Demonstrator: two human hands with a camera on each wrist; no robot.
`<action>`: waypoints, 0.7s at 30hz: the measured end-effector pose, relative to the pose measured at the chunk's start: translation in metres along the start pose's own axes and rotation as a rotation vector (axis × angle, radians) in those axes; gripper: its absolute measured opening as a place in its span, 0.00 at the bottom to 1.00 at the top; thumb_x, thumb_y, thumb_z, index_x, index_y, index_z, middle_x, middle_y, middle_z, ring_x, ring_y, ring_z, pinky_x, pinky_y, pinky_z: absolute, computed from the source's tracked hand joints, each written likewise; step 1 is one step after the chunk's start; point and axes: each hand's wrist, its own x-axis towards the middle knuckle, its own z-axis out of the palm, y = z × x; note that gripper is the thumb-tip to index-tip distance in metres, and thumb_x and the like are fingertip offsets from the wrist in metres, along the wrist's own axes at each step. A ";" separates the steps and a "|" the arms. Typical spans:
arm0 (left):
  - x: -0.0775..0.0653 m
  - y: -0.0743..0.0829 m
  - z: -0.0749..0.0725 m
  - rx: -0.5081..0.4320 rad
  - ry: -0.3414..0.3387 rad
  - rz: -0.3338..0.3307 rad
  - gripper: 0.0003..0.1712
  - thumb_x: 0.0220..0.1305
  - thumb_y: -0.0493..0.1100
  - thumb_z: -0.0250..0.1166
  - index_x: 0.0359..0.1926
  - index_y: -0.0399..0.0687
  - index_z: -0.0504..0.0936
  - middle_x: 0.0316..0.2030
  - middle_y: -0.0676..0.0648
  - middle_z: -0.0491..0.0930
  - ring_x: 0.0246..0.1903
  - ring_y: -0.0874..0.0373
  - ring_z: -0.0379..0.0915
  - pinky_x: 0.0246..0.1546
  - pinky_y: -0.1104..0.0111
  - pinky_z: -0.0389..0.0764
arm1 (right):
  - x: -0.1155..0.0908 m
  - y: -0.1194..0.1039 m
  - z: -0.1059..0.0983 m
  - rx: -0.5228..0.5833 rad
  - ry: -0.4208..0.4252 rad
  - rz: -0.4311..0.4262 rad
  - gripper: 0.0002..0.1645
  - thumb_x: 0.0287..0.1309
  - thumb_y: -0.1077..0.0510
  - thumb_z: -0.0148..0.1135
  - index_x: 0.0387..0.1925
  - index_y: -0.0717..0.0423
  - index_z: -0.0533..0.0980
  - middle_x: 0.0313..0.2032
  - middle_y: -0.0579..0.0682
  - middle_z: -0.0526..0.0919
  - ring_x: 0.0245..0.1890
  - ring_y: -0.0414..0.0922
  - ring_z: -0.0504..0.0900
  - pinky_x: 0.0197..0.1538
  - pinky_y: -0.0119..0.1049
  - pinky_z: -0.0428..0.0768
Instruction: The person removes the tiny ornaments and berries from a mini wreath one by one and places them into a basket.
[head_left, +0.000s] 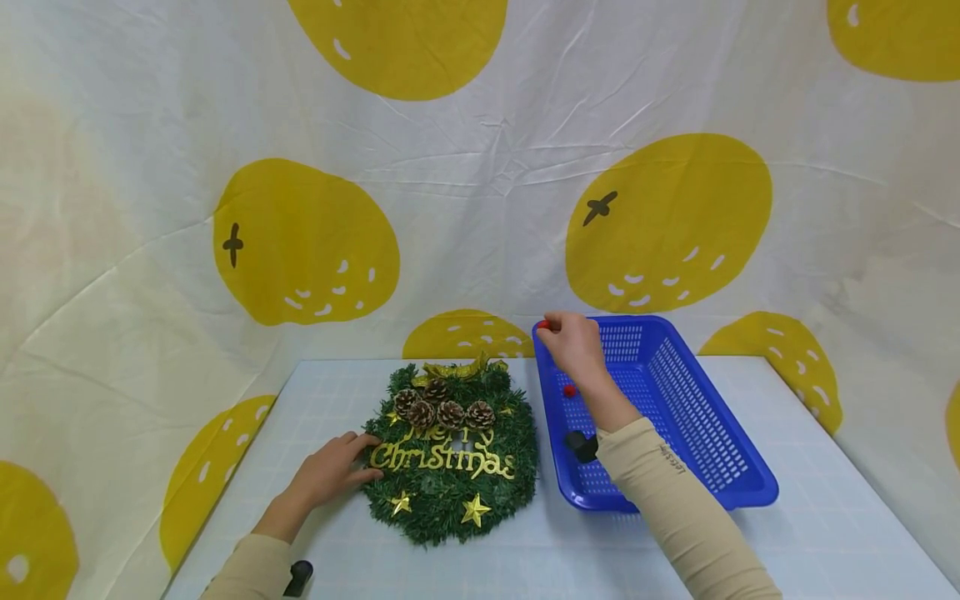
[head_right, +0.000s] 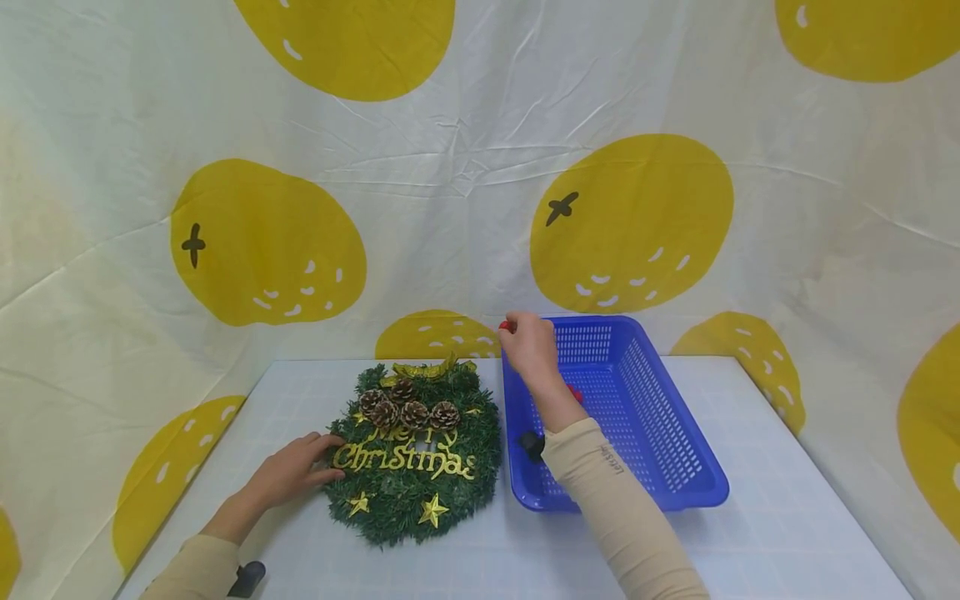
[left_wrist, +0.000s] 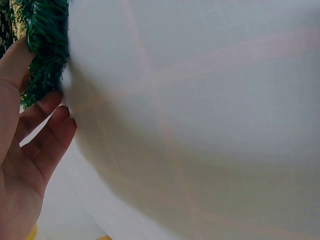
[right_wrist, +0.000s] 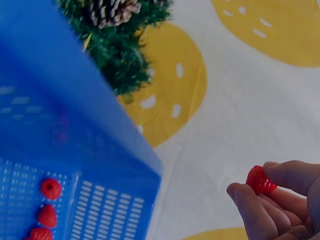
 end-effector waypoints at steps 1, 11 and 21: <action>0.000 0.000 0.000 0.001 -0.001 0.000 0.32 0.48 0.66 0.64 0.52 0.59 0.75 0.41 0.52 0.75 0.39 0.56 0.74 0.34 0.58 0.77 | 0.000 0.002 -0.001 -0.004 0.005 0.003 0.21 0.58 0.55 0.57 0.53 0.57 0.76 0.45 0.56 0.83 0.44 0.52 0.81 0.46 0.45 0.78; 0.000 0.000 0.000 0.001 -0.001 -0.001 0.32 0.48 0.66 0.63 0.52 0.60 0.75 0.41 0.53 0.75 0.40 0.56 0.74 0.34 0.58 0.77 | 0.002 0.024 -0.002 -0.068 0.053 -0.037 0.09 0.56 0.60 0.58 0.23 0.59 0.78 0.25 0.53 0.81 0.24 0.48 0.72 0.30 0.38 0.68; 0.000 0.001 -0.001 -0.001 -0.001 -0.001 0.31 0.48 0.64 0.65 0.52 0.58 0.75 0.40 0.52 0.75 0.39 0.54 0.74 0.34 0.57 0.77 | 0.004 0.040 -0.004 -0.073 0.016 0.040 0.18 0.56 0.58 0.59 0.47 0.62 0.79 0.44 0.59 0.82 0.45 0.56 0.79 0.49 0.48 0.75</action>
